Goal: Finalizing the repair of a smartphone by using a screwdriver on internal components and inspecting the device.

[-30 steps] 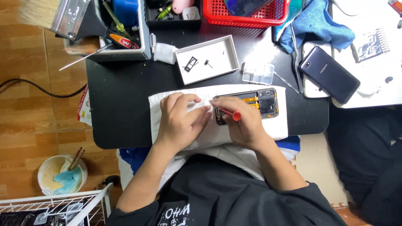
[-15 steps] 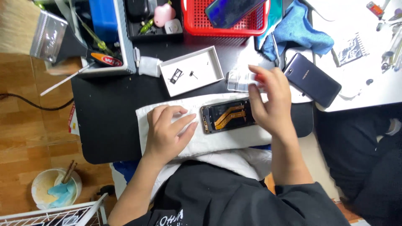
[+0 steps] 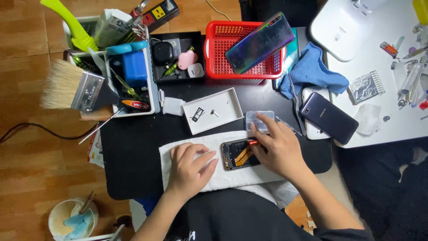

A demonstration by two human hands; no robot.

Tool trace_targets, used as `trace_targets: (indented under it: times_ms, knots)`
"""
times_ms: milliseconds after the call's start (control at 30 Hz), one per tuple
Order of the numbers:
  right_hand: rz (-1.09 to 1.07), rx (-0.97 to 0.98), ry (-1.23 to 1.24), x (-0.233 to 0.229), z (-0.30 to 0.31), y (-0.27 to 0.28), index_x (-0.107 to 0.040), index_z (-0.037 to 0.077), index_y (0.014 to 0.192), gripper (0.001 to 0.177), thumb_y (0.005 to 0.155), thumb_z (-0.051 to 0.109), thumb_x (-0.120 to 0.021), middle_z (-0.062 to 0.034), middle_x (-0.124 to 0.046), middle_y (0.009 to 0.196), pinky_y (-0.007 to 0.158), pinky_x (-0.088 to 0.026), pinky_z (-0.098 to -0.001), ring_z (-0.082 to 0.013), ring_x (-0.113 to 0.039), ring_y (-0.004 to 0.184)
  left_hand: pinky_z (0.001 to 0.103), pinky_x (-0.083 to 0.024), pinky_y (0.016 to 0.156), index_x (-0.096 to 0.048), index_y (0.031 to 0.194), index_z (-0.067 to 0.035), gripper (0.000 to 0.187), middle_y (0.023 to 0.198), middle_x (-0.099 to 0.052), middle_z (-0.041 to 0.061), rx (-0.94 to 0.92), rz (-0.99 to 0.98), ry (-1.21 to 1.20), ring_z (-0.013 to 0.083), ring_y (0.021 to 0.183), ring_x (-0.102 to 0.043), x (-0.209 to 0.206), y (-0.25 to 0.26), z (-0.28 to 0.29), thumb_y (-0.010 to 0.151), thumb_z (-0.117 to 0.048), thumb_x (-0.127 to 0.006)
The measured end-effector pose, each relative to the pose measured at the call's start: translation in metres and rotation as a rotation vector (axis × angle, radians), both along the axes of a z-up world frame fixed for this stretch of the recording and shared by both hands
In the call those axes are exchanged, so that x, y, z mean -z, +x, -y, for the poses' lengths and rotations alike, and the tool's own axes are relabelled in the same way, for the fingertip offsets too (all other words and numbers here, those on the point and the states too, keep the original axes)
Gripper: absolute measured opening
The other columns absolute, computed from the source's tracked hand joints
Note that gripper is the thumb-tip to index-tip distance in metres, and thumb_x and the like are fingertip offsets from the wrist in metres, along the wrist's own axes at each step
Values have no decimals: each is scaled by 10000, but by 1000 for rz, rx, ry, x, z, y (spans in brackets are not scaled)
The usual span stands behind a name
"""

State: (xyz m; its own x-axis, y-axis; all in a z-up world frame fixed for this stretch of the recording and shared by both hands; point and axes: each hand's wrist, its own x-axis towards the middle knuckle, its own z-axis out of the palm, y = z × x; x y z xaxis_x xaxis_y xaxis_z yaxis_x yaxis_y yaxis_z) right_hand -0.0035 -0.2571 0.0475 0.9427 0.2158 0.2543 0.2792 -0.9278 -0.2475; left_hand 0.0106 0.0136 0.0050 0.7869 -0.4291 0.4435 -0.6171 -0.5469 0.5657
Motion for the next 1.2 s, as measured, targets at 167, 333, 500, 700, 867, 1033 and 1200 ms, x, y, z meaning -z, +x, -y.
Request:
trace_targets:
  times_ms: [167, 333, 500, 700, 867, 1033, 1200]
  knots:
    - [-30, -26, -154, 0, 26, 24, -779, 179, 1108, 351, 762, 134, -818, -162, -661, 1367, 605, -456, -402, -281, -552, 688, 405, -394, 837, -775, 966, -199, 103, 958, -647, -6, 4, -38, -15, 222, 957, -574, -15, 3, 3, 886, -261, -753]
    - [109, -79, -319, 3, 43, 51, -713, 274, 1321, 559, 798, 149, -870, -200, -633, 1420, 606, -447, -391, -252, -522, 727, 413, -408, 824, -779, 959, -167, 110, 978, -668, 13, -2, -52, -37, 230, 939, -574, -22, 6, 2, 862, -218, -782]
    - [100, 19, 20, 1, 38, 62, -612, 74, 1380, 471, 930, -62, -620, -256, -619, 1154, 707, -471, -486, -390, -570, 859, 434, -444, 894, -745, 1160, -147, 290, 1232, -660, 72, -28, -52, 69, 267, 1106, -585, -28, 2, -2, 894, -265, -741]
    - [155, 74, -48, 14, 34, 82, -650, 87, 1161, 366, 839, -83, -616, -124, -680, 1117, 807, -432, -454, -328, -633, 963, 403, -523, 825, -738, 1201, -80, 335, 1319, -648, 127, 2, 61, 186, 287, 1085, -618, -51, 25, -7, 913, -250, -750]
    - [365, 132, 56, -7, 37, 93, -707, 86, 1070, 266, 844, -48, -666, -107, -648, 1033, 808, -381, -450, -323, -591, 952, 372, -494, 774, -785, 950, -86, 108, 994, -756, 54, -4, 242, 161, 224, 901, -681, -38, 42, -6, 867, -19, -797]
    - [181, 285, 215, -11, 77, 162, -556, -12, 1421, 450, 1024, 154, -684, -222, -637, 1250, 886, -498, -483, -353, -656, 1009, 374, -529, 755, -805, 933, -75, 154, 919, -759, 59, -27, 266, 122, 241, 857, -686, -11, 44, -9, 837, 45, -801]
    - [253, 372, 230, 33, 108, 210, -825, 48, 1060, 232, 946, 250, -835, -135, -776, 940, 723, -522, -436, -319, -707, 850, 367, -516, 718, -813, 936, -73, 175, 889, -760, 54, -51, 249, 89, 235, 849, -685, -10, 47, -8, 822, 60, -806]
